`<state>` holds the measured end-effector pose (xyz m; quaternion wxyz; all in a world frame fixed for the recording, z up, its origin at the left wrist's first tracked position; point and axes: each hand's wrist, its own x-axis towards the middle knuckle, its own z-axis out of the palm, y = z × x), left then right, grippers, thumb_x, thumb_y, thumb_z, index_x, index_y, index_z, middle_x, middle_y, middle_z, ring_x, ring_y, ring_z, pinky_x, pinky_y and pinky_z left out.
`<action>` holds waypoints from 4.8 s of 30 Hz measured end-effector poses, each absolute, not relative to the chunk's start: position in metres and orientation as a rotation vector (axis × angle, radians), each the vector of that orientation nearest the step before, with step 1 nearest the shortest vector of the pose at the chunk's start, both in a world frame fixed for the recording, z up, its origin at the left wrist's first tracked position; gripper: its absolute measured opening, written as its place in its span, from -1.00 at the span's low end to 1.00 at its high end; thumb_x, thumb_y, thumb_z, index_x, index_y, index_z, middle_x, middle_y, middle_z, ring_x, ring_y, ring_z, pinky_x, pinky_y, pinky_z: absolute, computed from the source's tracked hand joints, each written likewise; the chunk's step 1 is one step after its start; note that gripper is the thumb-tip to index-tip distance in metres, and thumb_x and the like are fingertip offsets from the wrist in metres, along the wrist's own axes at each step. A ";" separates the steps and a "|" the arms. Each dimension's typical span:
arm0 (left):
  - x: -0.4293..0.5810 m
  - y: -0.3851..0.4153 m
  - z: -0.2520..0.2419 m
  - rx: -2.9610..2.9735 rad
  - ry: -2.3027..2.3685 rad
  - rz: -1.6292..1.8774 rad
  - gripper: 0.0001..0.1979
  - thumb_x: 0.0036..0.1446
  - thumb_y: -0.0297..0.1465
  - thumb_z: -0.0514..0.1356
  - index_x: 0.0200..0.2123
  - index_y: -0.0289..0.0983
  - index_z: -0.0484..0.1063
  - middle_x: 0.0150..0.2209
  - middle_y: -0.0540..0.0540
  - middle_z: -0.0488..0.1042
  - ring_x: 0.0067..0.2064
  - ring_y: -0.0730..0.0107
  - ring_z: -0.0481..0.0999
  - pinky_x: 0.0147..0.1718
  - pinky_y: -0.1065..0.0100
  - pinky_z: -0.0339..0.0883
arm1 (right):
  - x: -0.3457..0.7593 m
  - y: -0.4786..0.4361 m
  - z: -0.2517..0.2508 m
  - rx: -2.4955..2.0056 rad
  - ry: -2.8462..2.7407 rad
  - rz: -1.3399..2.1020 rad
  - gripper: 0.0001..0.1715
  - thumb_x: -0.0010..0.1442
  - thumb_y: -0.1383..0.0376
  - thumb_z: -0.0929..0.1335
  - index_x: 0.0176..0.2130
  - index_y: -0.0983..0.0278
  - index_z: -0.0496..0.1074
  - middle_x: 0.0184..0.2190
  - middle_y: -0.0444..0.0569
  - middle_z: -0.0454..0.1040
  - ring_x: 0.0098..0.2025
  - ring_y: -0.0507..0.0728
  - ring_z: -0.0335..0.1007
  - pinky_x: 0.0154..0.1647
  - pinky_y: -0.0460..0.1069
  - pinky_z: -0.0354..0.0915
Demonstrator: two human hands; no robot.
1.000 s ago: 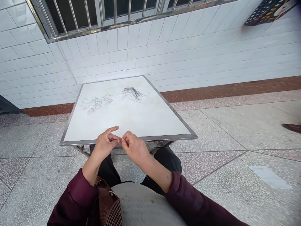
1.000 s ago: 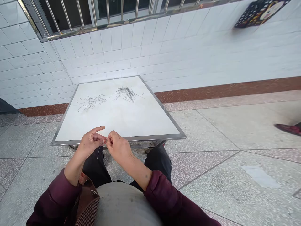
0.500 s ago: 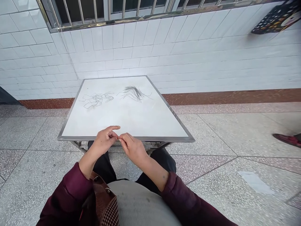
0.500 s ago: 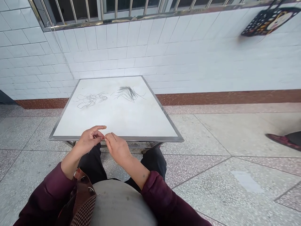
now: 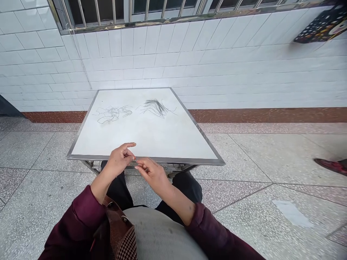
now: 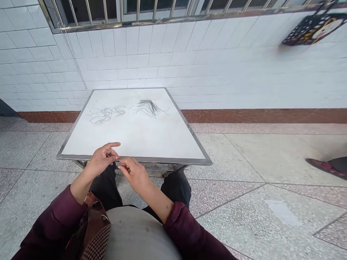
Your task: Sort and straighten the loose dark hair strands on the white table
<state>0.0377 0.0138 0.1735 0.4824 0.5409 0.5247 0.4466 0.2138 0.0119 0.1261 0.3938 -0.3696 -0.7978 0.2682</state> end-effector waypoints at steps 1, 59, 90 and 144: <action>0.037 0.014 0.173 1.320 1.278 1.086 -0.48 -0.03 -0.47 0.25 0.07 -0.33 0.41 -0.48 0.04 0.45 -0.51 0.51 0.36 -0.50 0.44 0.30 | 0.214 0.011 0.126 -0.921 -2.038 0.684 -0.93 0.29 0.28 0.30 -0.21 0.19 0.39 -0.39 -0.08 0.44 -0.39 0.08 0.39 -0.38 -0.04 0.32; 0.001 -0.010 0.121 0.841 1.287 1.229 -0.53 -0.12 -0.20 0.43 -0.16 -0.36 0.56 -0.34 -0.20 0.60 -0.40 0.40 0.52 -0.44 0.41 0.36 | 0.211 0.019 0.134 -0.965 -1.554 1.567 -0.83 0.10 0.19 0.38 -0.31 0.23 0.38 -0.58 -0.27 0.27 -0.63 -0.08 0.13 -0.61 -0.13 0.21; 0.047 -0.017 0.150 0.924 1.352 1.198 -0.57 -0.06 -0.20 0.37 -0.14 -0.33 0.60 -0.59 0.04 0.43 -0.60 0.54 0.38 -0.60 0.46 0.26 | 0.224 0.006 0.122 -0.586 -2.497 0.281 -0.77 0.38 0.25 0.24 -0.25 0.21 0.44 -0.43 -0.09 0.41 -0.40 0.07 0.34 -0.42 -0.07 0.21; 0.084 -0.034 0.125 1.060 1.329 1.191 -0.67 0.07 -0.15 0.28 -0.23 -0.27 0.62 -0.48 -0.04 0.53 -0.55 0.38 0.52 -0.51 0.35 0.44 | 0.240 0.027 0.140 -0.880 -2.004 0.923 -0.81 0.30 0.20 0.29 -0.20 0.20 0.47 -0.29 -0.03 0.49 -0.27 0.10 0.40 -0.23 0.00 0.30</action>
